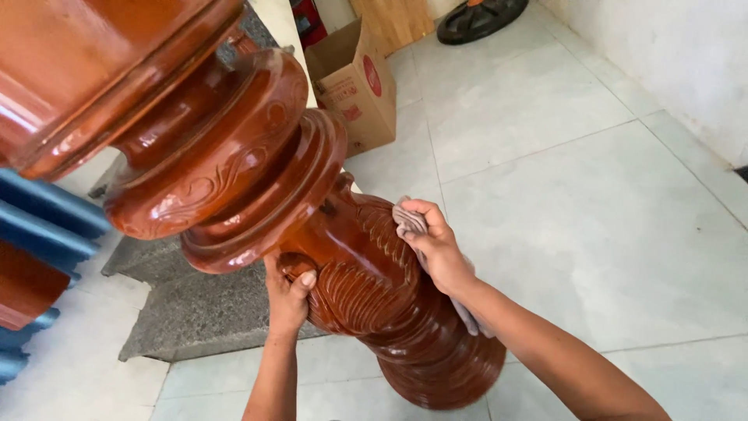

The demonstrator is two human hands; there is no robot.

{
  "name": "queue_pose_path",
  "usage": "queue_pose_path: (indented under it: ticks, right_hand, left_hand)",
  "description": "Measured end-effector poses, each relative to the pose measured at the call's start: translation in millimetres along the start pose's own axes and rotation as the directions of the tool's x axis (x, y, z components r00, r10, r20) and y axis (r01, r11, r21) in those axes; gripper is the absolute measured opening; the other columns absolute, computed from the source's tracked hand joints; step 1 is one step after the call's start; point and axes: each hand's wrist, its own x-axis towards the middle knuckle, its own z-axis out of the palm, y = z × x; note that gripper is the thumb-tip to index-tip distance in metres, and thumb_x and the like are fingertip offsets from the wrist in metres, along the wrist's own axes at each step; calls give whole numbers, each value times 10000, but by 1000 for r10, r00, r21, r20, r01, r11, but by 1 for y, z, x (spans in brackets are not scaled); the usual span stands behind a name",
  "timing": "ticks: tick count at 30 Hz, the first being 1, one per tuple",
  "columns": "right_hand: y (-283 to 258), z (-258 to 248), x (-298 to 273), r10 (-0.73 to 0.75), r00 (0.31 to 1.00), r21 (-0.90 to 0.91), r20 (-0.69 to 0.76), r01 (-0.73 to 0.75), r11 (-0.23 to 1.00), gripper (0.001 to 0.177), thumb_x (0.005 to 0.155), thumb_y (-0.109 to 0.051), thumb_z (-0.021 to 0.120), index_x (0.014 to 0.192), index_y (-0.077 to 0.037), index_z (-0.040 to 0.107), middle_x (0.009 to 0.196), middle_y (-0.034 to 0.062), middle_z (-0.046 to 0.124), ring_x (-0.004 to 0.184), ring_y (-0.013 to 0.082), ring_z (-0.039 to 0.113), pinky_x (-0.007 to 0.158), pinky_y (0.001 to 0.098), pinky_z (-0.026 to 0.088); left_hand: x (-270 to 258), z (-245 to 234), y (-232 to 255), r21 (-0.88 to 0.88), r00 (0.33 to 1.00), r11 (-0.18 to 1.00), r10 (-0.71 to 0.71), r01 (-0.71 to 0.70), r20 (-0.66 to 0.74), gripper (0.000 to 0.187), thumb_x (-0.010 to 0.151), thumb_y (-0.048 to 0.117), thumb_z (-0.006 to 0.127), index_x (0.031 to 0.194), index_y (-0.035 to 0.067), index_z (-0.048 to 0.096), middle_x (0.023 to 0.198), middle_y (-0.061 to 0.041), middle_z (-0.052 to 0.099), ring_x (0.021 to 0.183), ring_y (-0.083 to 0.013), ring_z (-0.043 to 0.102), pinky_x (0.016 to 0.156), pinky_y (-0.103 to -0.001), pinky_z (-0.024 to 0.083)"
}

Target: The recorder is cleaning and polishing a large wooden staircase banister post using a cloth.

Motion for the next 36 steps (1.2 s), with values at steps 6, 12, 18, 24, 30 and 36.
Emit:
queue_pose_path:
  ticks: [6, 12, 18, 24, 30, 36]
  right_hand:
    - [-5, -1, -16, 42, 988, -129, -149, -62, 990, 488, 863, 123, 505, 1309, -75, 512, 1198, 94, 568, 983, 156, 566, 885, 305, 500]
    - [-26, -1, 1, 178, 965, 19, -191, -177, 984, 423, 800, 140, 601, 1172, -51, 534, 1054, 109, 629, 930, 167, 644, 820, 286, 574]
    - [-25, -3, 0, 190, 965, -39, -180, -200, 979, 348, 776, 158, 613, 1065, -30, 565, 989, 108, 647, 882, 173, 668, 799, 296, 578]
    - [-25, 10, -12, 99, 985, -147, -140, -119, 982, 239, 817, 153, 607, 964, -36, 605, 892, 65, 644, 803, 120, 618, 699, 268, 535]
    - [-22, 27, -35, -37, 994, -417, -103, -9, 909, 186, 885, 108, 620, 949, -64, 585, 869, 31, 616, 761, 94, 567, 641, 261, 485]
    - [-28, 28, -55, -283, 939, -643, 194, 340, 686, 287, 862, 173, 592, 1043, -48, 565, 1060, 36, 512, 954, 122, 622, 811, 257, 526]
  left_hand:
    - [4, 2, 8, 74, 999, 996, 39, -39, 7, 936, 819, 533, 745, 1499, -7, 396, 1390, -144, 566, 1268, -261, 556, 1099, -401, 443]
    - [1, 2, 5, 75, 999, 997, 29, -28, -15, 920, 817, 502, 754, 1501, 9, 387, 1374, -137, 579, 1239, -261, 570, 1075, -397, 465]
    - [2, 5, 12, 59, 1000, 998, 27, -27, 1, 929, 830, 493, 748, 1524, 13, 361, 1384, -141, 571, 1252, -257, 567, 1077, -399, 468]
    - [0, 2, 0, 102, 999, 994, 33, -31, -18, 938, 826, 526, 750, 1533, 9, 413, 1391, -152, 563, 1263, -266, 560, 1098, -415, 464]
    - [3, 7, 10, 32, 999, 999, 33, -33, 5, 1067, 809, 601, 773, 1574, 9, 322, 1491, -158, 507, 1358, -277, 521, 1140, -415, 444]
    - [-3, -4, -22, -23, 999, 999, 35, -35, 4, 1238, 812, 628, 801, 1664, 6, 153, 1593, -162, 442, 1454, -291, 466, 1228, -423, 402]
